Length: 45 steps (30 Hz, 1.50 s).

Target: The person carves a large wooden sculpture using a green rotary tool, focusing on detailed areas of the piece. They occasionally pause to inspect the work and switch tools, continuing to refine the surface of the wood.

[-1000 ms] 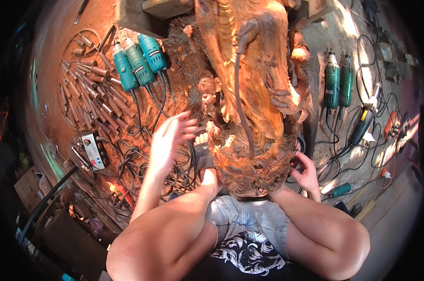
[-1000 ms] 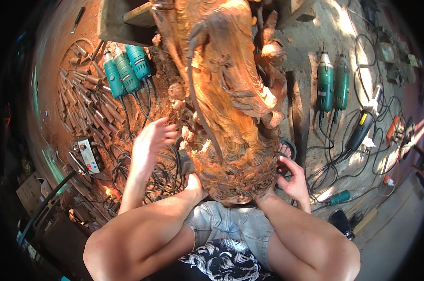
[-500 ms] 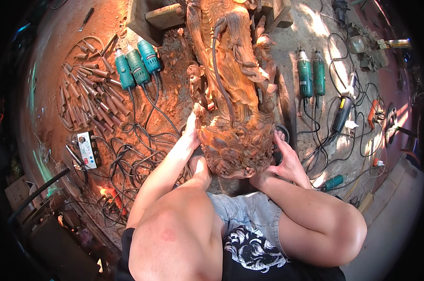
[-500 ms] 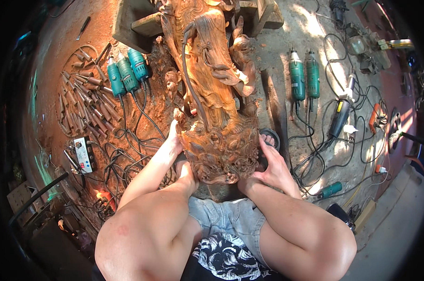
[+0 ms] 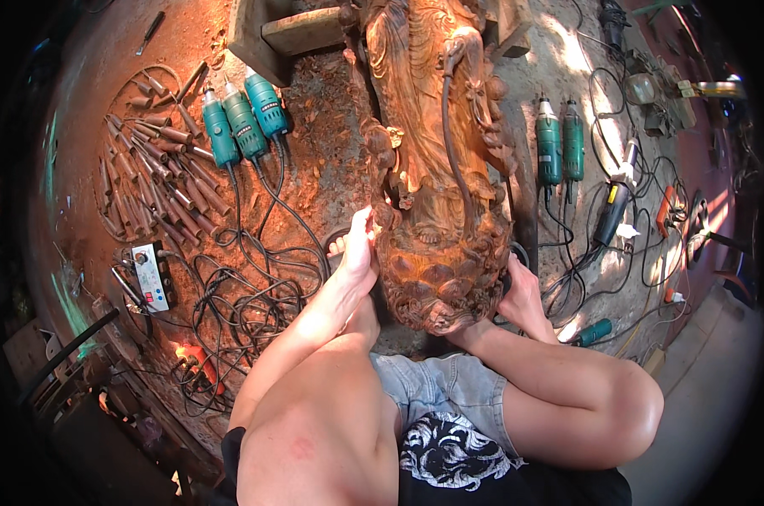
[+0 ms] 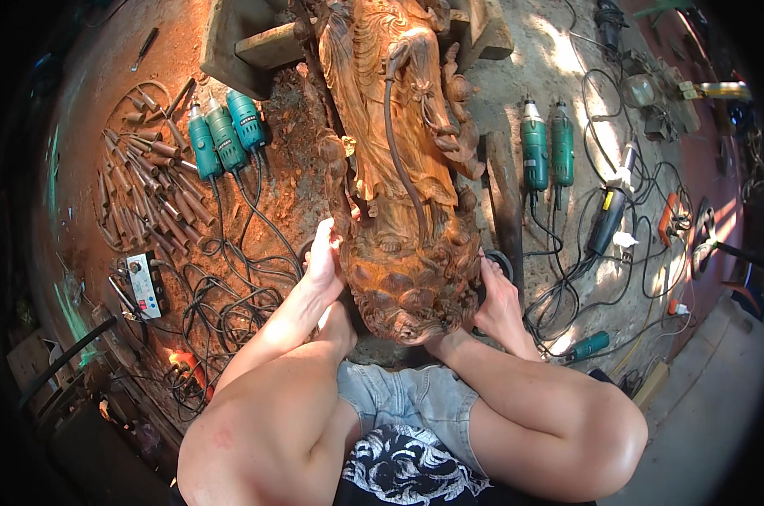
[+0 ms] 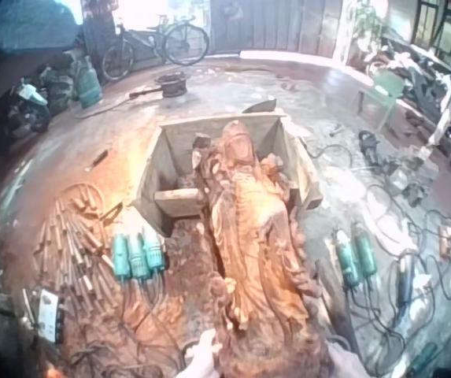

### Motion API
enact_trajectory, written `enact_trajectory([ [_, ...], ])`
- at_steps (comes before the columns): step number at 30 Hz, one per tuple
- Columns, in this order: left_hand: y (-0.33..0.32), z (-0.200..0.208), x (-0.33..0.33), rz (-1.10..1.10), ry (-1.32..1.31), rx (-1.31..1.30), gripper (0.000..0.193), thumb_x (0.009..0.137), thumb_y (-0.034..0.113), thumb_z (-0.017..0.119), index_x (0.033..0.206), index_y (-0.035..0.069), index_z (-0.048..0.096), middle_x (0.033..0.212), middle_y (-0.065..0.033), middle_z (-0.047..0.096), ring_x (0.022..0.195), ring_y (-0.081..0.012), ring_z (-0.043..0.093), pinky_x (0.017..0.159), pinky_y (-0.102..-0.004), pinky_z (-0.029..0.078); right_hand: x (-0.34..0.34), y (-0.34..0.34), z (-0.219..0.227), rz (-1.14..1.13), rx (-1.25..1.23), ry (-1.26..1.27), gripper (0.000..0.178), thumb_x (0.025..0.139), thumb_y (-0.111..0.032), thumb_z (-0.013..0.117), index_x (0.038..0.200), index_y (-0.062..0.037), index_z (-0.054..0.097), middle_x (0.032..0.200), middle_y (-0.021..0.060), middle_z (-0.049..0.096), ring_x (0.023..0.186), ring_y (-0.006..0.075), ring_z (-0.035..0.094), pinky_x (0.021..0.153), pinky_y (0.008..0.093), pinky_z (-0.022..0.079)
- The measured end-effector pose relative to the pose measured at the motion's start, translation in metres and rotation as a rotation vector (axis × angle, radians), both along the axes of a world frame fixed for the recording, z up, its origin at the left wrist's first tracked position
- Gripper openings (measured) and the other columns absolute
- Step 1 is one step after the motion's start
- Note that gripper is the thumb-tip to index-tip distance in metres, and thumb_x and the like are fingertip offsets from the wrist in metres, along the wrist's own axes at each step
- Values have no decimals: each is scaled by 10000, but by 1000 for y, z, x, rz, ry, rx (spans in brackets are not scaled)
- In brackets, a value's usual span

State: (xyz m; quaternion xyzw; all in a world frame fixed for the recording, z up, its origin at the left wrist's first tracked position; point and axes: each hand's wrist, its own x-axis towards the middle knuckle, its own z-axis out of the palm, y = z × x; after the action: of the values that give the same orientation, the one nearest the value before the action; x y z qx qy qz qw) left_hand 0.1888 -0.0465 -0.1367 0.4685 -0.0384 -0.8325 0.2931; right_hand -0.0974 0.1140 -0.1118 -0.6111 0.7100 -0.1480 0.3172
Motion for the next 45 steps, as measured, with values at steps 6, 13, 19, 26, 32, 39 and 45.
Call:
enact_trajectory([
  [6,0,-4,1,77,-150,55,410,1072,449,467,1240,118,641,1190,9,688,1148,-156,609,1063,-353,452,4,2,-1,-71,10,-108,744,728,-64,858,1408,33,575,1409,268,620,1342,455,571,1135,441,441],
  [13,-18,44,36,-110,73,-21,590,1058,476,469,1474,69,568,1469,-120,615,1348,-269,549,1186,-422,371,19,-10,-19,-68,92,-239,771,684,-69,869,1405,-18,600,1352,243,627,1329,481,522,1167,512,385],
  [19,-15,58,32,-243,-122,-85,665,1056,525,526,1544,76,474,1572,-98,511,1416,-258,480,1223,-405,306,14,-16,-13,30,68,-123,710,733,-130,844,1403,-55,622,1465,218,594,1491,447,398,1238,582,278],
  [26,-11,49,39,-412,-147,-334,855,994,513,679,1630,44,354,1623,-102,433,1465,-244,425,1221,-436,307,-7,-4,-28,96,78,-189,703,748,-182,841,1378,15,601,1525,280,512,1470,486,402,1255,549,280],
  [32,-11,57,38,-515,-145,-427,1135,783,385,945,1639,13,299,1641,-123,416,1524,-270,388,1255,-427,301,-7,-4,-29,112,115,-162,763,712,-116,833,1405,59,568,1533,304,493,1487,491,390,1279,519,275],
  [39,-17,48,54,-491,-135,-420,1154,723,283,988,1638,44,328,1611,-105,446,1467,-266,456,1206,-429,370,-44,-19,47,-138,135,-369,612,773,-33,827,1369,-43,685,1387,160,679,1331,307,615,1144,416,471],
  [45,-12,44,49,-516,-127,-479,1065,765,355,963,1589,3,387,1564,-101,506,1441,-247,479,1219,-395,353,-131,-51,229,-149,85,-571,245,936,-97,748,1154,11,785,1153,183,770,1089,257,747,985,387,590],
])
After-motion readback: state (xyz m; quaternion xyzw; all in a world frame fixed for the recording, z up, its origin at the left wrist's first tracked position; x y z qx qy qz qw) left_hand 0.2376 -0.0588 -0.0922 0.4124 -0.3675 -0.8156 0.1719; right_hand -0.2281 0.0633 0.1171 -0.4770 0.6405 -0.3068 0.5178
